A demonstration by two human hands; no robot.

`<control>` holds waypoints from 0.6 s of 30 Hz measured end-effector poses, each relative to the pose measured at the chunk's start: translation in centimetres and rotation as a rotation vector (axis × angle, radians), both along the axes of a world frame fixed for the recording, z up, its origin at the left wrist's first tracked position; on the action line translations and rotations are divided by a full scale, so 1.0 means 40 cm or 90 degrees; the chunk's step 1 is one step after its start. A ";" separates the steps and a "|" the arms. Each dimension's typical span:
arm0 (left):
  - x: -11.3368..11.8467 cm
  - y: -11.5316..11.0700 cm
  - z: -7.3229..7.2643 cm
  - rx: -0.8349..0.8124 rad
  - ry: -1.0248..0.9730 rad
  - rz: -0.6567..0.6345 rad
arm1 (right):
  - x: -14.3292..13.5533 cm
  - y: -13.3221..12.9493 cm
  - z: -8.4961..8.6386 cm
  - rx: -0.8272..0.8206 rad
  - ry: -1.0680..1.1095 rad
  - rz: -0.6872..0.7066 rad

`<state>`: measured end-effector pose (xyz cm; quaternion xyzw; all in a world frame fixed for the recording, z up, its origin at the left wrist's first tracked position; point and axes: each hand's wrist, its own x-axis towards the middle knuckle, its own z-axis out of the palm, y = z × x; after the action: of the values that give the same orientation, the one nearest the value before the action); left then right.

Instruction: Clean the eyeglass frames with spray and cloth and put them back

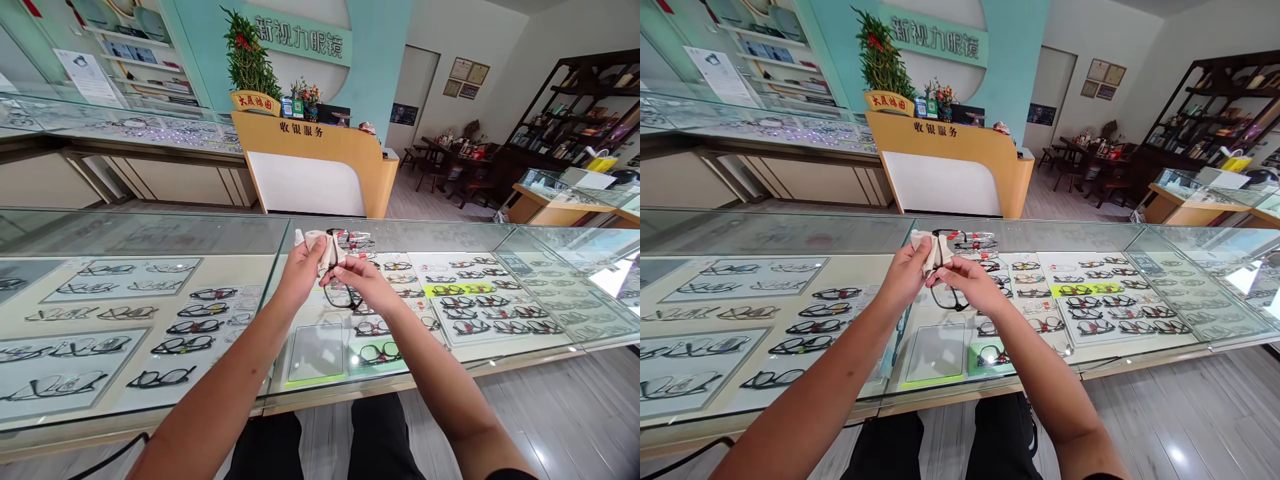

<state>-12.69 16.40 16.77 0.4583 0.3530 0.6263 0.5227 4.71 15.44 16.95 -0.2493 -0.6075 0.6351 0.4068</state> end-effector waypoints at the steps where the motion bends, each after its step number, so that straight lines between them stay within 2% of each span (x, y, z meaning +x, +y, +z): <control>1: -0.006 0.004 0.002 0.000 -0.006 -0.006 | 0.004 0.001 0.001 -0.003 0.007 0.000; 7: -0.038 -0.008 0.037 0.003 -0.011 -0.167 | 0.039 0.014 0.011 -0.020 0.034 -0.004; 9: -0.032 -0.017 0.039 0.010 -0.001 -0.185 | 0.036 0.012 0.011 -0.021 0.031 -0.004; 11: -0.020 -0.021 0.031 0.016 0.004 -0.151 | 0.026 0.007 0.009 -0.009 0.017 -0.005; 15: 0.001 -0.010 0.002 0.007 -0.003 -0.017 | 0.004 -0.004 0.006 0.023 -0.012 0.003; 18: -0.001 0.007 -0.008 -0.009 -0.033 0.004 | 0.006 -0.004 0.007 0.017 -0.009 -0.002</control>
<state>-12.73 16.69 16.45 0.4370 0.3455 0.6370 0.5327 4.93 15.29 17.24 -0.2492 -0.6183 0.6247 0.4066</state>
